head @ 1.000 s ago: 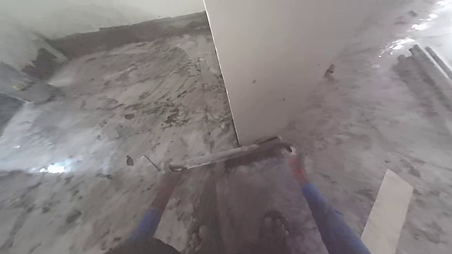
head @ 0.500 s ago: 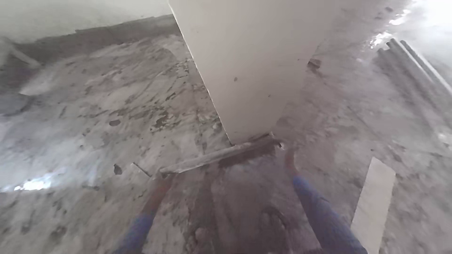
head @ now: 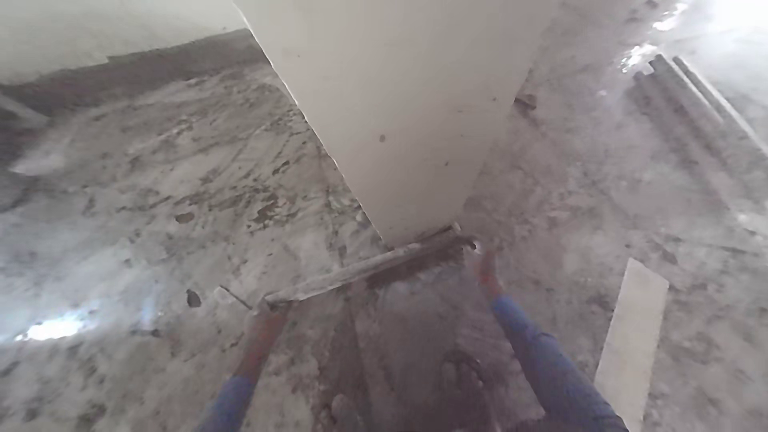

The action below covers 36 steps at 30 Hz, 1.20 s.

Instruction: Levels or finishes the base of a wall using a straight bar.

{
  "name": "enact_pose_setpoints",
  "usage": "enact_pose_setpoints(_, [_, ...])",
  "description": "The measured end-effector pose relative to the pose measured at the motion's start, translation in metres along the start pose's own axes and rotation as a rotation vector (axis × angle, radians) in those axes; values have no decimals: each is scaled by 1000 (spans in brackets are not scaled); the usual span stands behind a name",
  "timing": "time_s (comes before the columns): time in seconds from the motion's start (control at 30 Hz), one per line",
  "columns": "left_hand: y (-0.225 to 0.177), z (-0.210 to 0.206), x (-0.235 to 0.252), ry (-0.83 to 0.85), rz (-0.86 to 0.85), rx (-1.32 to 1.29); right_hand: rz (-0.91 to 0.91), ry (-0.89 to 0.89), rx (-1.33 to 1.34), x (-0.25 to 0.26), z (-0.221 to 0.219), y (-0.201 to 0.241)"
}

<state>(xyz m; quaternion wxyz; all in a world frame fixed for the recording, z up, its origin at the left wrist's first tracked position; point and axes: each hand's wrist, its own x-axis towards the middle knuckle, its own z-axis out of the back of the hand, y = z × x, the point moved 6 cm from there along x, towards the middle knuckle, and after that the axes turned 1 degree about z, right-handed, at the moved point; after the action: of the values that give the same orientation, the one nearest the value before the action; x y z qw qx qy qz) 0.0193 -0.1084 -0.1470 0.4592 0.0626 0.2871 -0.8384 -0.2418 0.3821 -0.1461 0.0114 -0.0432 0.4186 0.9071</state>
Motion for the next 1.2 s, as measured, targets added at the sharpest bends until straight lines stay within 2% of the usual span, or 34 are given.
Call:
enact_pose_setpoints(0.1, [-5,2,-6,17,-30,5,-64,-44,61,3,-10,-18])
enact_pose_setpoints(0.23, [-10,1,-10,85,46,28,-180,-110,143,-8,-8,-9])
enact_pose_setpoints(0.3, [-10,1,-9,72,42,8,-175,-80,166,-8,-10,-10])
enact_pose_setpoints(0.37, [-9,2,-9,54,29,-9,-138,-59,98,-5,-11,-10])
enact_pose_setpoints(0.47, [7,-9,3,31,47,-16,-176,-24,-34,-4,-6,-9])
enact_pose_setpoints(0.53, [0,-8,-2,36,59,-37,-229,54,-109,-4,-1,-6])
enact_pose_setpoints(0.6, [-8,-6,-8,64,75,-16,-215,38,-122,-2,-4,-13])
enact_pose_setpoints(0.7, [-10,1,-13,50,49,3,-144,-22,26,-3,-9,-11])
enact_pose_setpoints(0.77, [-10,1,-14,25,7,9,-112,-67,3,-2,-8,-12])
enact_pose_setpoints(0.93, [-13,-4,-16,37,65,23,-166,35,-79,-3,-8,-8])
enact_pose_setpoints(1.07, [-6,-2,-11,26,63,32,-84,-2,-19,-1,-11,-14])
enact_pose_setpoints(1.2, [1,-5,-9,-2,35,44,-141,92,-41,-1,-6,-9])
